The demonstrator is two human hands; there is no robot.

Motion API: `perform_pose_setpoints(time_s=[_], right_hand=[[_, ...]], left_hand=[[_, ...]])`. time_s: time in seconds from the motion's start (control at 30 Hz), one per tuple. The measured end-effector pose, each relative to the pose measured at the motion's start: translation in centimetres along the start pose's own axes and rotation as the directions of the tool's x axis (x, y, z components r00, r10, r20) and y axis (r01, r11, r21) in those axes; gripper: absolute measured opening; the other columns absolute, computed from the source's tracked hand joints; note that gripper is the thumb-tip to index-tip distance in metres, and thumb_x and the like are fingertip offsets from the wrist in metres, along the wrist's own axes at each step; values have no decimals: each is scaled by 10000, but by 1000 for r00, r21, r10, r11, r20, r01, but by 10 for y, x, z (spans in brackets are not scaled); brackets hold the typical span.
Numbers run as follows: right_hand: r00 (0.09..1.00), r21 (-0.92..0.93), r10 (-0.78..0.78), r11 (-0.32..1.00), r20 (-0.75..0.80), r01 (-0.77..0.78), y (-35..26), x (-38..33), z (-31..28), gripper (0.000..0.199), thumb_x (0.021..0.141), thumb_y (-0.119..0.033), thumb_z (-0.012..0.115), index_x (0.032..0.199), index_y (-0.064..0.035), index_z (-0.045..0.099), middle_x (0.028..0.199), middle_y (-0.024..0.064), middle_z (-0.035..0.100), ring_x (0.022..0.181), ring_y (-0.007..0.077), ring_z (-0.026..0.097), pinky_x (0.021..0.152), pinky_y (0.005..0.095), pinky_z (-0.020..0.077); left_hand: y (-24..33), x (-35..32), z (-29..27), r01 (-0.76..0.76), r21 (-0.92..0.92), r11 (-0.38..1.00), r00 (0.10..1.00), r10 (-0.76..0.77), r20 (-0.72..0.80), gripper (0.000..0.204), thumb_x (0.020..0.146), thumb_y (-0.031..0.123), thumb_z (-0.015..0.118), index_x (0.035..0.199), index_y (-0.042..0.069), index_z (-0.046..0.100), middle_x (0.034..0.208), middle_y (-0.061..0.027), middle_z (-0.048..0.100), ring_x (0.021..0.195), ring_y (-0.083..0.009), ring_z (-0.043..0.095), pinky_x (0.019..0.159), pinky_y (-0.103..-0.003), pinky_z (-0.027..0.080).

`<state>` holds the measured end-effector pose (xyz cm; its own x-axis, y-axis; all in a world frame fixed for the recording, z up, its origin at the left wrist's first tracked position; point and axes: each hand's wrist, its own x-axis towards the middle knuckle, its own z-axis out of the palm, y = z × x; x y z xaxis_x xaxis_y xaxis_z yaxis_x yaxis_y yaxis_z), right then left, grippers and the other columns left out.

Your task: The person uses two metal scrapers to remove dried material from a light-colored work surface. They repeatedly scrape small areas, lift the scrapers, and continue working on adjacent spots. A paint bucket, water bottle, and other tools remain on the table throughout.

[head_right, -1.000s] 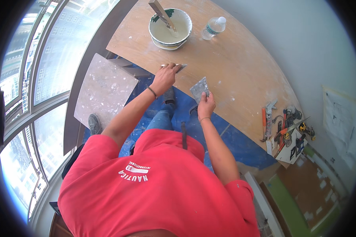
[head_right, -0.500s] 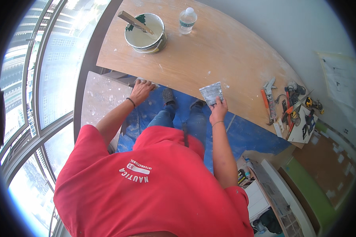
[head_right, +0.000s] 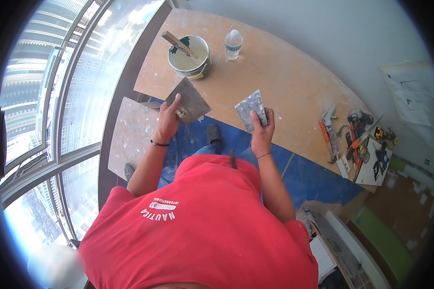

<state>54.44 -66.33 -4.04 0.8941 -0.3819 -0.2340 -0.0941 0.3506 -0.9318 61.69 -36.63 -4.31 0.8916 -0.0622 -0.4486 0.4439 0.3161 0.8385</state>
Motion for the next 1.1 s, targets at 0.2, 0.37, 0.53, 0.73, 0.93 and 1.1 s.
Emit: perform_pose_setpoints(time_s=[0.2,0.37,0.53,0.73,0.93,1.1], right_hand=[[756,-487,-473,579,453,654,-47,-5,33,304,1114,-125,561,1392,-2,579,1315,185,632,1198,340,639,1045,396,504],[776,-517,-544,587,318,623,-83,33,26,376,1145,-128,466,1493,-8,543,1401,215,592,1289,394,604,1089,435,495],[742,-475,-546,571,389,669,-119,33,-22,433,1126,-105,482,1548,-10,509,1455,227,552,1345,406,557,1145,454,461],[681,-408,-591,545,432,732,-135,32,-33,448,1148,-133,453,1576,-3,482,1481,234,536,1364,399,552,1144,444,455],[626,-403,-627,480,463,779,-165,69,-93,455,1089,-57,502,1542,-36,539,1489,176,557,1356,363,559,1143,462,471],[203,-171,-598,110,775,979,-166,42,-111,529,974,-65,637,1501,-111,613,1504,105,570,1376,323,550,1195,552,426]], left_hand=[[4,-15,107,-374,329,867,927,363,97,344,1153,262,549,1331,-5,675,1135,-53,717,1068,-140,625,966,-291,502],[1,-56,183,-506,370,779,860,426,281,364,1138,186,560,1444,-7,606,1166,-144,703,1114,-169,613,1013,-321,492],[22,-59,211,-308,428,850,943,334,16,397,1155,222,541,1473,-12,587,1187,-72,706,1038,-122,613,935,-261,501],[-1,-62,268,-519,364,774,855,471,217,367,1134,169,579,1439,-32,609,1210,-88,727,1051,-103,615,923,-282,516],[-8,-35,265,-563,-80,823,826,560,-57,291,1121,184,612,1334,-14,607,1158,-72,719,1026,-130,671,902,-296,553],[-15,20,262,436,-601,670,745,105,659,437,1170,416,431,1417,66,519,880,-40,538,715,-179,503,698,-292,516]])
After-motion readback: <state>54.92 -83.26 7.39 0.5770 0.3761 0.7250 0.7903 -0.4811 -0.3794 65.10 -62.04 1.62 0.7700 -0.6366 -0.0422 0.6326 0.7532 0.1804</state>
